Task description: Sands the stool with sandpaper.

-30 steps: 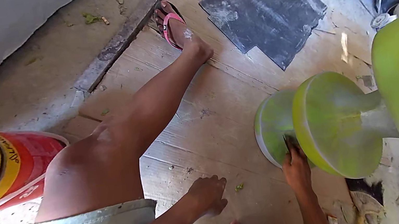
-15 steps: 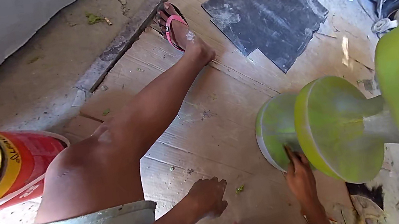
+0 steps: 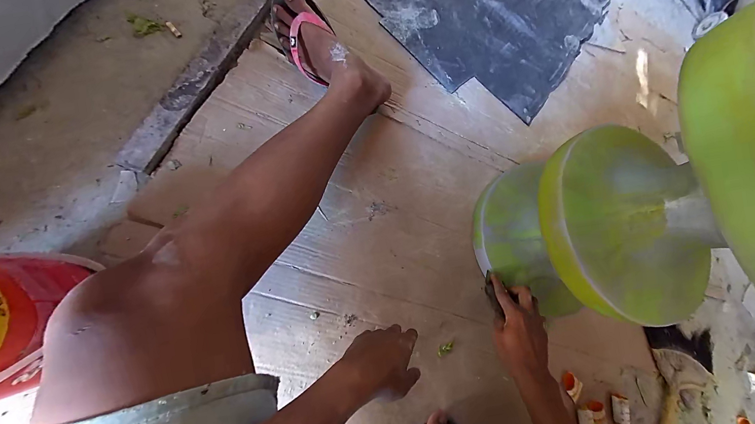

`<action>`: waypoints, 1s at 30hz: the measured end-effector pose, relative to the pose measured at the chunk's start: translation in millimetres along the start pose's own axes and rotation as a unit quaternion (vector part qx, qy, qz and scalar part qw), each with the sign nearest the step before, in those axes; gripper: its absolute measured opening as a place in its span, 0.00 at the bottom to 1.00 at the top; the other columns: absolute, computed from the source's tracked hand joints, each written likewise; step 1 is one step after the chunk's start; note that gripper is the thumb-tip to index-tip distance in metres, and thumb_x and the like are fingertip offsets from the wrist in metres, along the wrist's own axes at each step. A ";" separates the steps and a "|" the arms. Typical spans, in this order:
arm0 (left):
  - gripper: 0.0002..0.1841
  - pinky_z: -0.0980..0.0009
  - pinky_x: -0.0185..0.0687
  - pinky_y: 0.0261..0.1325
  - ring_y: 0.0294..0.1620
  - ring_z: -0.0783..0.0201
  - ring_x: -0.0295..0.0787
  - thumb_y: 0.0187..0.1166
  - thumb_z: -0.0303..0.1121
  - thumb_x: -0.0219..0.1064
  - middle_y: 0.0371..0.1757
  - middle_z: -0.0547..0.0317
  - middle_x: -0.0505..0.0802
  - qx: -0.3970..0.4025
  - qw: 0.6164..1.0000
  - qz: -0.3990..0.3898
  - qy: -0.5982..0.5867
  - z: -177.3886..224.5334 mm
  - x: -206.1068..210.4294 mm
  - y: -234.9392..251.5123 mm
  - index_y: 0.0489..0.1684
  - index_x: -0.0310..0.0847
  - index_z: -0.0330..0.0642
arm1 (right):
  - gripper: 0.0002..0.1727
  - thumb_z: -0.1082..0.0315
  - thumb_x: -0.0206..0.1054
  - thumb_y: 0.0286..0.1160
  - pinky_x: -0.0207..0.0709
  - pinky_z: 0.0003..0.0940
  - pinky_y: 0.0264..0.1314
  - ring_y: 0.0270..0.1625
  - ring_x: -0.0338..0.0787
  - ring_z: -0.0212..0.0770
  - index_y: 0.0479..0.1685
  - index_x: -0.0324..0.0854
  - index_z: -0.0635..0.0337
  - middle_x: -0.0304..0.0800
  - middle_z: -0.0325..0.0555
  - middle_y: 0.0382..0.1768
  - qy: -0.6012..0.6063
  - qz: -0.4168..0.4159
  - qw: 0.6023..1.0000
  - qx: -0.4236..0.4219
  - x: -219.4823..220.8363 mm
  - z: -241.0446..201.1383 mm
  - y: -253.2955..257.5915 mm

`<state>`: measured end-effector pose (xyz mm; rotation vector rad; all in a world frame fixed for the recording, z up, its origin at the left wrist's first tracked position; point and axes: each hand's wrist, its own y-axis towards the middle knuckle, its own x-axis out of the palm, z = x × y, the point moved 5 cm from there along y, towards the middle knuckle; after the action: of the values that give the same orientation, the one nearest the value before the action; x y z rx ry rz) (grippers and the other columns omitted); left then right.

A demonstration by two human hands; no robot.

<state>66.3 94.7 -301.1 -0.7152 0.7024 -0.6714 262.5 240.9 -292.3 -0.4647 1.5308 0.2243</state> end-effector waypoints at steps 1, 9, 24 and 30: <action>0.33 0.35 0.79 0.65 0.70 0.37 0.83 0.84 0.55 0.61 0.70 0.38 0.83 0.000 1.000 0.001 0.001 -0.2 0.1 -0.8 0.81 0.69 0.41 | 0.37 0.70 0.64 0.68 0.85 0.47 0.59 0.66 0.85 0.50 0.83 0.76 0.32 0.83 0.48 0.68 -0.006 0.001 1.000 -0.007 1.7 0.3 -2.1; 0.33 0.35 0.79 0.64 0.69 0.36 0.83 0.84 0.55 0.61 0.70 0.37 0.83 0.010 1.000 0.007 -0.005 5.9 -1.7 -0.9 0.80 0.69 0.41 | 0.26 0.66 0.56 0.78 0.86 0.48 0.59 0.60 0.89 0.44 0.74 0.84 0.41 0.87 0.47 0.63 0.164 -0.019 0.986 -0.015 -23.6 28.5 -7.5; 0.33 0.34 0.77 0.67 0.71 0.36 0.82 0.84 0.55 0.61 0.71 0.38 0.83 -0.001 1.000 -0.008 0.005 2.7 7.8 2.0 0.82 0.69 0.41 | 0.21 0.71 0.62 0.85 0.86 0.35 0.58 0.56 0.88 0.40 0.74 0.67 0.51 0.83 0.45 0.61 0.799 0.255 0.405 0.364 37.0 72.0 -40.4; 0.34 0.35 0.78 0.67 0.71 0.38 0.82 0.84 0.56 0.60 0.72 0.39 0.83 -0.010 1.000 -0.011 0.017 0.6 9.4 5.5 0.82 0.68 0.42 | 0.31 0.83 0.71 0.72 0.91 0.47 0.57 0.56 0.91 0.49 0.75 0.66 0.61 0.84 0.56 0.61 0.767 0.275 0.463 0.348 50.9 61.4 -40.5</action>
<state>73.8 91.0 -308.0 -0.7334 0.7336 -0.6993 337.3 223.4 -338.0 0.8961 3.2973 -0.5671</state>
